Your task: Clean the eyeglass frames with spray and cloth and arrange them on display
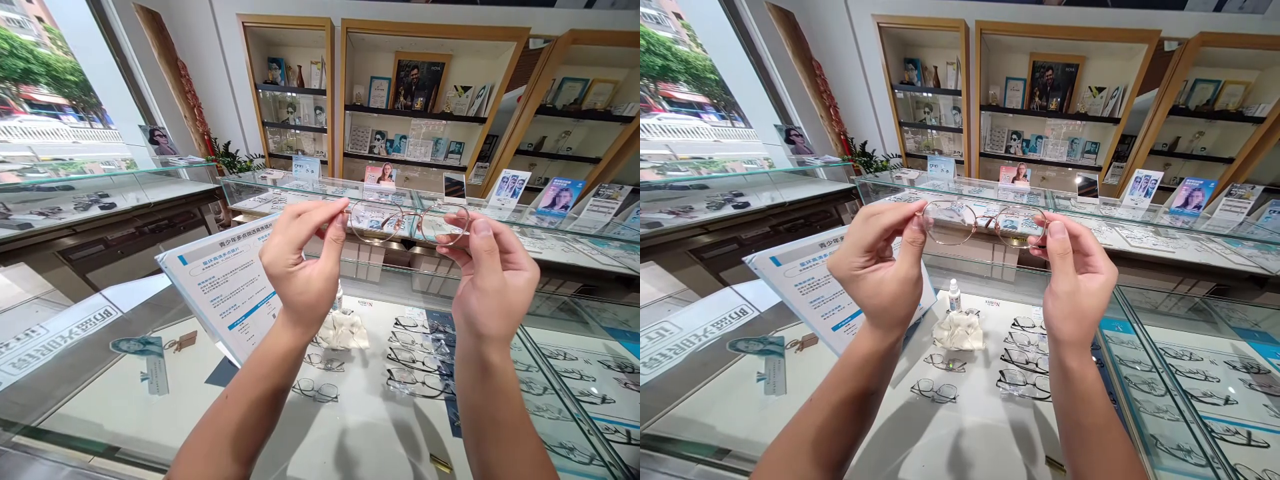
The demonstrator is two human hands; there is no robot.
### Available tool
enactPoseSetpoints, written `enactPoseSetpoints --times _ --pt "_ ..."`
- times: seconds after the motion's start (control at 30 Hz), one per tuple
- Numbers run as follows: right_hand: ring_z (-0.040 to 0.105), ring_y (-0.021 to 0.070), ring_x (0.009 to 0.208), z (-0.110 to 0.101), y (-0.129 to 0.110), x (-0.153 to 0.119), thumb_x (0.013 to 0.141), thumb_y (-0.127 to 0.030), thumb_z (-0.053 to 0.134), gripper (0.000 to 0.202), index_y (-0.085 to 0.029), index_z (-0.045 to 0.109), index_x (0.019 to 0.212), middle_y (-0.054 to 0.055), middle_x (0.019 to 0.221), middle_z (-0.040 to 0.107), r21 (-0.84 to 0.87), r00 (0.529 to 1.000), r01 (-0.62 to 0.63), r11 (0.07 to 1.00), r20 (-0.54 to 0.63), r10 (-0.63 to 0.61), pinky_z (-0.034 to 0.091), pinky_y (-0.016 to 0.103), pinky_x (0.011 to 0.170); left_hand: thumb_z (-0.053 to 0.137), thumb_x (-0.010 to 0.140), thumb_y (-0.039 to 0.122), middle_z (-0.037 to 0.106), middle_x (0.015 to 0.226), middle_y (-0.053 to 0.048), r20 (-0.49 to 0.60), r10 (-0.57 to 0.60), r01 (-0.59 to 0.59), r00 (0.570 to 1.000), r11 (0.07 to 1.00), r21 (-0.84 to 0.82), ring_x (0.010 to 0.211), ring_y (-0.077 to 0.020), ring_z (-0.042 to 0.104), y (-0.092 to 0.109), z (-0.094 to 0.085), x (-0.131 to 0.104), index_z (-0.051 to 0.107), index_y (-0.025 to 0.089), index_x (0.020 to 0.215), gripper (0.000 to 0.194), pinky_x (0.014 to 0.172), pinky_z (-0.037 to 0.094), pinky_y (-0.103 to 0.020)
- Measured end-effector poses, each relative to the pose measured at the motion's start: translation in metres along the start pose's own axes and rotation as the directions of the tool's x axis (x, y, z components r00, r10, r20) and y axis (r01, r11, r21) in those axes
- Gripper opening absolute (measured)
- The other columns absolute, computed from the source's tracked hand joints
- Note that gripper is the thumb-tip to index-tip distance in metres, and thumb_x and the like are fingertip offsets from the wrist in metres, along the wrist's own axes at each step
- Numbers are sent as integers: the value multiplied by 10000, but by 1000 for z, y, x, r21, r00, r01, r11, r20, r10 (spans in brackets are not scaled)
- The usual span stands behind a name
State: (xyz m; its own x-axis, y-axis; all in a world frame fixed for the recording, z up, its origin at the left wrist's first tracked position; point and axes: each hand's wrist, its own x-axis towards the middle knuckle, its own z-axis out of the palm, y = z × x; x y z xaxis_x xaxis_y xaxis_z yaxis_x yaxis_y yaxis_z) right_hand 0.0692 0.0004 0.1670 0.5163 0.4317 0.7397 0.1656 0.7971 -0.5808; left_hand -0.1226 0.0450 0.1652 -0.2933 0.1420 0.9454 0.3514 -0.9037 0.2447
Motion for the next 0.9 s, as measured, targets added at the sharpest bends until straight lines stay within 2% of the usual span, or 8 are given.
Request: enactPoseSetpoints --times 0.1,0.23,0.4,0.53,0.67,0.77,0.9 --pt "794 152 774 -2 3 1 1041 -438 741 224 -239 824 1101 48 1094 837 -29 1000 12 1000 18 -12 684 302 680 739 1048 350 802 1068 -33 47 -18 19 999 1000 -14 988 -191 754 -3 0 1 853 345 1155 156 808 641 -367" --pt "794 154 782 -4 11 3 1046 -433 730 227 -236 811 1127 61 1126 830 -19 999 1 1000 41 -1 679 301 671 678 1086 416 811 1120 -42 111 -81 86 991 995 -42 1069 -201 767 -5 0 1 853 326 1177 216 931 650 -393" --pt "807 171 837 -2 13 3 1032 -429 732 235 -246 808 1158 77 1194 823 9 995 -68 998 67 67 667 314 682 639 1099 497 820 1215 -51 159 -178 194 971 977 -92 1055 -199 797 -6 1 2 846 314 1199 294 911 664 -379" --pt "816 181 869 0 14 2 1046 -446 697 279 -235 797 1198 91 1205 829 -26 988 -89 996 122 92 667 322 703 659 1085 520 835 1241 -54 183 -250 278 951 949 -148 1101 -205 808 -15 3 2 846 312 1209 306 947 662 -374" --pt "804 173 839 3 17 2 1023 -449 713 289 -221 798 1180 96 1189 836 3 981 -143 990 135 141 657 321 697 660 1071 576 846 1233 -73 236 -350 397 907 896 -197 1103 -210 819 -29 3 2 844 295 1224 369 863 666 -333" --pt "789 163 812 4 17 2 984 -447 764 273 -222 810 1131 84 1155 843 70 972 -201 977 141 189 647 313 685 746 1006 602 857 1197 -79 261 -432 493 863 833 -251 1082 -218 821 -33 3 3 860 292 1182 375 825 662 -325" --pt "777 156 810 5 14 1 976 -466 778 267 -236 820 1103 74 1155 843 82 957 -256 963 162 240 636 309 690 818 944 602 857 1199 -82 319 -544 628 776 711 -316 1122 -229 811 -30 3 5 873 280 1159 391 887 648 -323"
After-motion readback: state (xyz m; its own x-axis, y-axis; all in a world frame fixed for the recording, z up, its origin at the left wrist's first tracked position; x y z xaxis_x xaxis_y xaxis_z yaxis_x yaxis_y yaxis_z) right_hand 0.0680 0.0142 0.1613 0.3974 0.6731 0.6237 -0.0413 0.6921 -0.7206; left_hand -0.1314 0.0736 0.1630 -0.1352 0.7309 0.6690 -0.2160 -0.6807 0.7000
